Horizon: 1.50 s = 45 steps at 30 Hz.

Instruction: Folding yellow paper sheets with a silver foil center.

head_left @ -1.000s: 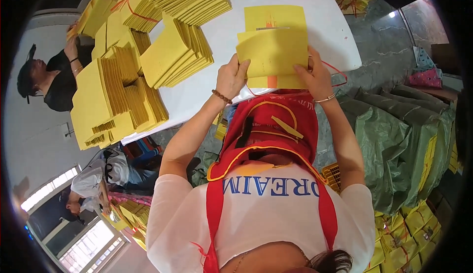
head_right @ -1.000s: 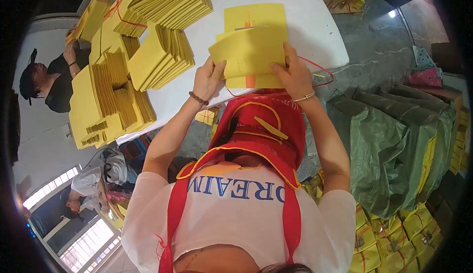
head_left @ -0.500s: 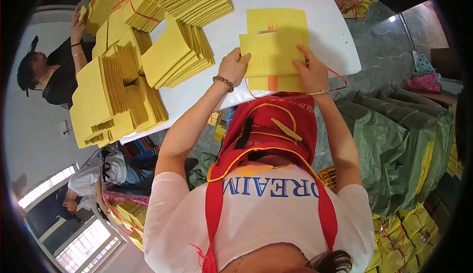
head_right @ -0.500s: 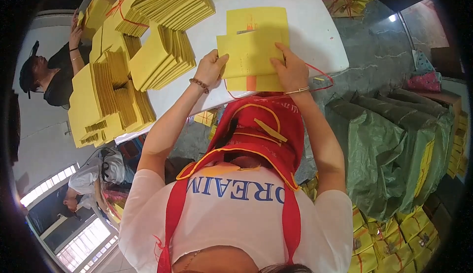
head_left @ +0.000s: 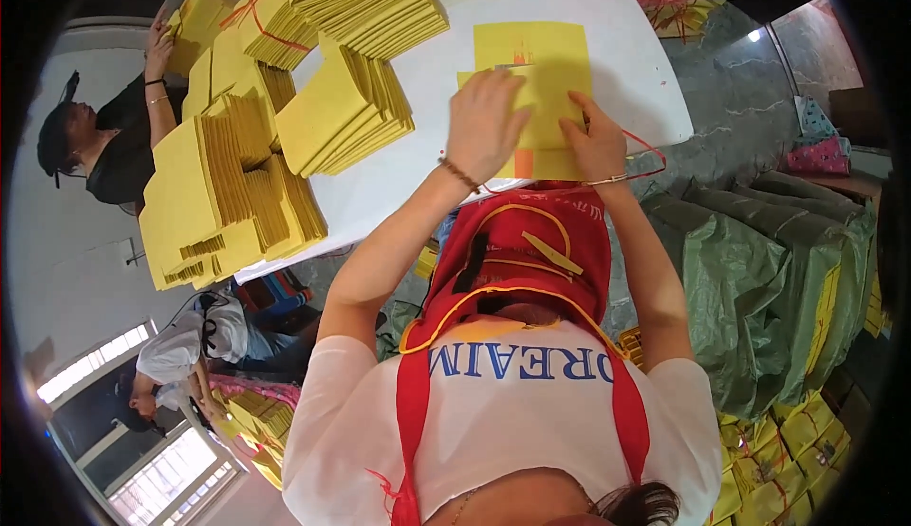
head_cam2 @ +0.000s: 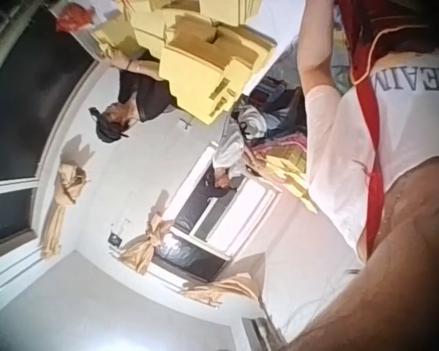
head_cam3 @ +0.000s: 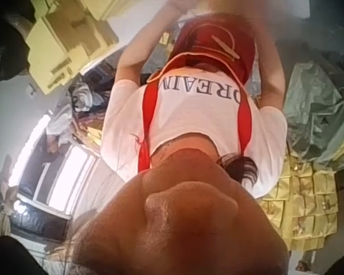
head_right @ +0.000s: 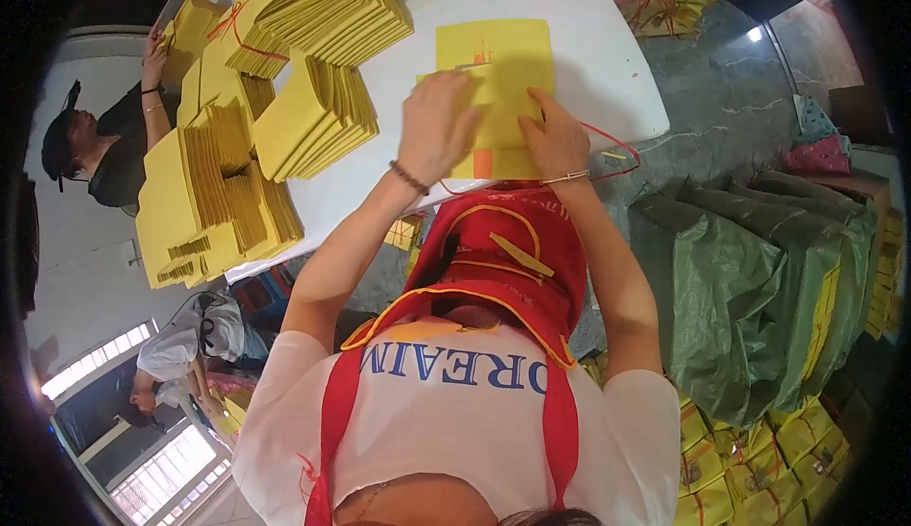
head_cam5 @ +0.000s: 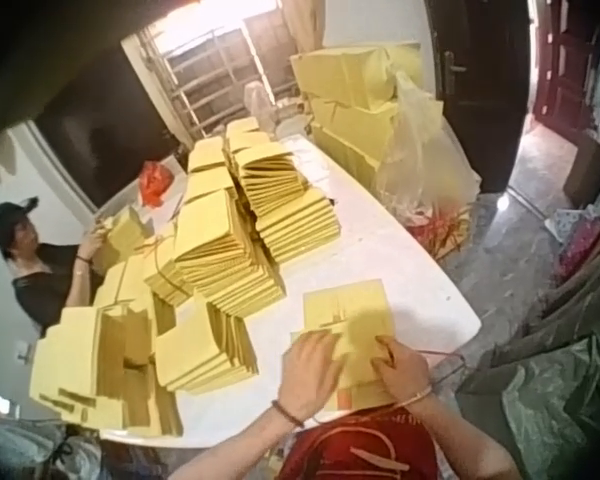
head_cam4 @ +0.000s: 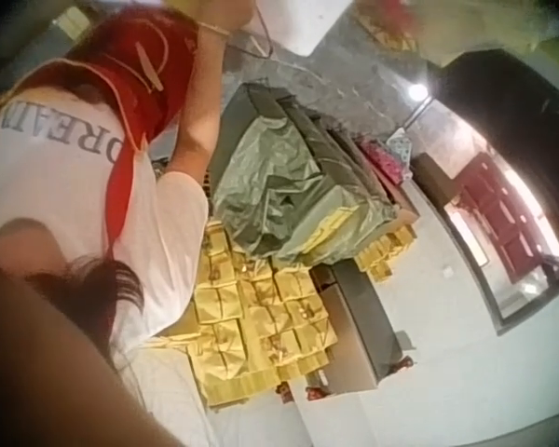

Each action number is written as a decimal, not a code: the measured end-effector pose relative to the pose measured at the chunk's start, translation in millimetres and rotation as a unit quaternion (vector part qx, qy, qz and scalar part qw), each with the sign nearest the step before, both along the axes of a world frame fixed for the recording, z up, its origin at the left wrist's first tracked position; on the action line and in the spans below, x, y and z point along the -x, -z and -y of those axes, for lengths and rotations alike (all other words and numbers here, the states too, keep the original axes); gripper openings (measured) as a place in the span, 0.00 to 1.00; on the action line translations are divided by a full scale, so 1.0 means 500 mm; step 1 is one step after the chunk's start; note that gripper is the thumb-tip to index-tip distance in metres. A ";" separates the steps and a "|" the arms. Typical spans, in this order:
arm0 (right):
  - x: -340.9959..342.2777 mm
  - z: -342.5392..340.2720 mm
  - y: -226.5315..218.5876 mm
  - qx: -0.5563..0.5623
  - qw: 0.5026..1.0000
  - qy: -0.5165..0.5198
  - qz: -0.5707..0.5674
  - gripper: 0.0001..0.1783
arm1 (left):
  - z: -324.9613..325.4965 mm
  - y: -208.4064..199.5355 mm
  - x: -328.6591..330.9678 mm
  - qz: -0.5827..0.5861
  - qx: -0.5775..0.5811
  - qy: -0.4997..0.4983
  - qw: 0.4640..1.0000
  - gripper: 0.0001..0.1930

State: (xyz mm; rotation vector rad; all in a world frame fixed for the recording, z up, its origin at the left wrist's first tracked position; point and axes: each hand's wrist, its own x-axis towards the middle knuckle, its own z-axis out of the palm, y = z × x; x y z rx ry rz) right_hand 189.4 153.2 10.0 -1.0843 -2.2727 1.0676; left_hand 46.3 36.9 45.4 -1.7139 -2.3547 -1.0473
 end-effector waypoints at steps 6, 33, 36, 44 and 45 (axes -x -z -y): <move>0.008 0.003 -0.001 0.035 0.999 -0.013 0.012 0.23 | -0.022 0.072 0.001 -0.149 0.119 0.068 0.979 0.29; 0.015 0.051 0.033 -0.285 0.942 -0.132 0.118 0.32 | 0.047 0.018 0.041 -0.076 0.177 0.190 0.963 0.38; -0.012 0.011 0.022 -0.044 0.983 -0.171 -0.055 0.29 | 0.026 0.002 0.003 -0.207 0.251 0.142 0.935 0.42; -0.037 0.022 -0.006 0.242 0.931 -0.013 -0.274 0.27 | 0.000 0.067 -0.001 -0.246 0.130 0.041 0.960 0.31; -0.038 0.024 -0.003 0.240 0.931 -0.011 -0.275 0.27 | -0.001 0.030 0.010 -0.145 0.126 0.055 0.980 0.28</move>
